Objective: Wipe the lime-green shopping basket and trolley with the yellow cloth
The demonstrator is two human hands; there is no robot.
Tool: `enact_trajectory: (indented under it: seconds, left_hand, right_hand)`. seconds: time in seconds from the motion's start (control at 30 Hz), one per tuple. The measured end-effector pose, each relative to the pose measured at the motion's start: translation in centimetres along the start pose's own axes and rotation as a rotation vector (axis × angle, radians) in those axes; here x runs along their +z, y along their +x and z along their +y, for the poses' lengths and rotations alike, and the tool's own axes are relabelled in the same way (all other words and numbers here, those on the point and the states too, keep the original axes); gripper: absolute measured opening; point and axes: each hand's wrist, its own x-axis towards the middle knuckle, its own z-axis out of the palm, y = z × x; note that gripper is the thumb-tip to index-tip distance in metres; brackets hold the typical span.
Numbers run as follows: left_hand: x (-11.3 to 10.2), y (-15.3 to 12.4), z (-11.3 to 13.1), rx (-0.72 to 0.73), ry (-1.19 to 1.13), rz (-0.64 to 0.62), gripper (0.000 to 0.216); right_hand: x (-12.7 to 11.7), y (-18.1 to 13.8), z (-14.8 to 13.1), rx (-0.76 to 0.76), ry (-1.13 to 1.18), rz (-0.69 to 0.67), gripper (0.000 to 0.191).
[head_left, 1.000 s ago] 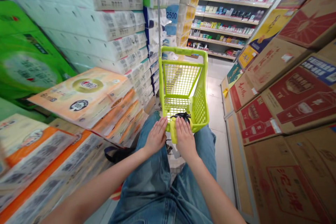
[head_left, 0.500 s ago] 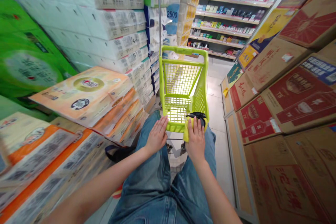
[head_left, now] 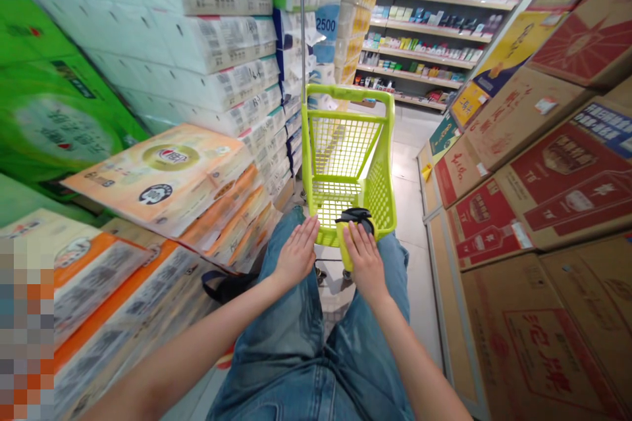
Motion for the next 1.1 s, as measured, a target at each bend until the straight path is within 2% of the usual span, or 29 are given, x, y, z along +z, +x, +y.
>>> enact_trajectory:
  seconds: [0.13,0.23,0.3,0.37,0.5,0.57,0.63,0.73,0.87,1.0,1.1]
  left_hand:
    - [0.1,0.1,0.2,-0.004,-0.009,0.012,0.086]
    - [0.2,0.1,0.5,-0.017,-0.023,0.019,0.088]
    - [0.2,0.2,0.7,-0.029,-0.028,0.03,0.088]
    - [0.2,0.2,0.9,-0.038,-0.032,0.032,0.088]
    - [0.0,0.1,0.8,-0.025,-0.038,0.018,0.086]
    - [0.0,0.0,0.5,-0.013,-0.037,0.017,0.084]
    - [-0.1,-0.1,0.3,-0.006,-0.032,0.015,0.083]
    - [-0.2,-0.1,0.2,-0.005,-0.029,0.014,0.085]
    - [-0.1,0.1,0.5,-0.011,-0.031,0.022,0.088]
    - [0.2,0.2,0.8,-0.014,-0.03,0.028,0.088]
    - [0.5,0.2,0.9,-0.018,-0.042,0.04,0.088]
  right_hand:
    - [-1.3,-1.8,5.3,0.07,-0.039,0.024,0.078]
    - [-1.2,-2.1,5.6,0.151,-0.011,0.052,0.08]
    - [-0.4,-1.8,3.6,0.235,0.014,0.094,0.082]
    - [0.5,-0.9,0.6,0.283,0.033,0.109,0.081]
    - [1.6,1.5,-5.6,0.219,0.081,0.05,0.073]
    - [1.7,2.4,-7.2,0.192,0.098,0.026,0.07]
    - [1.6,2.7,-7.4,0.157,0.102,0.01,0.07]
    - [1.0,1.9,-5.4,0.045,0.107,-0.016,0.075]
    - [-0.3,-0.3,-0.3,-0.032,0.104,-0.024,0.082]
    - [-1.2,-2.0,4.5,0.049,0.086,0.039,0.082]
    - [-1.1,-2.4,5.1,0.161,0.09,0.087,0.084]
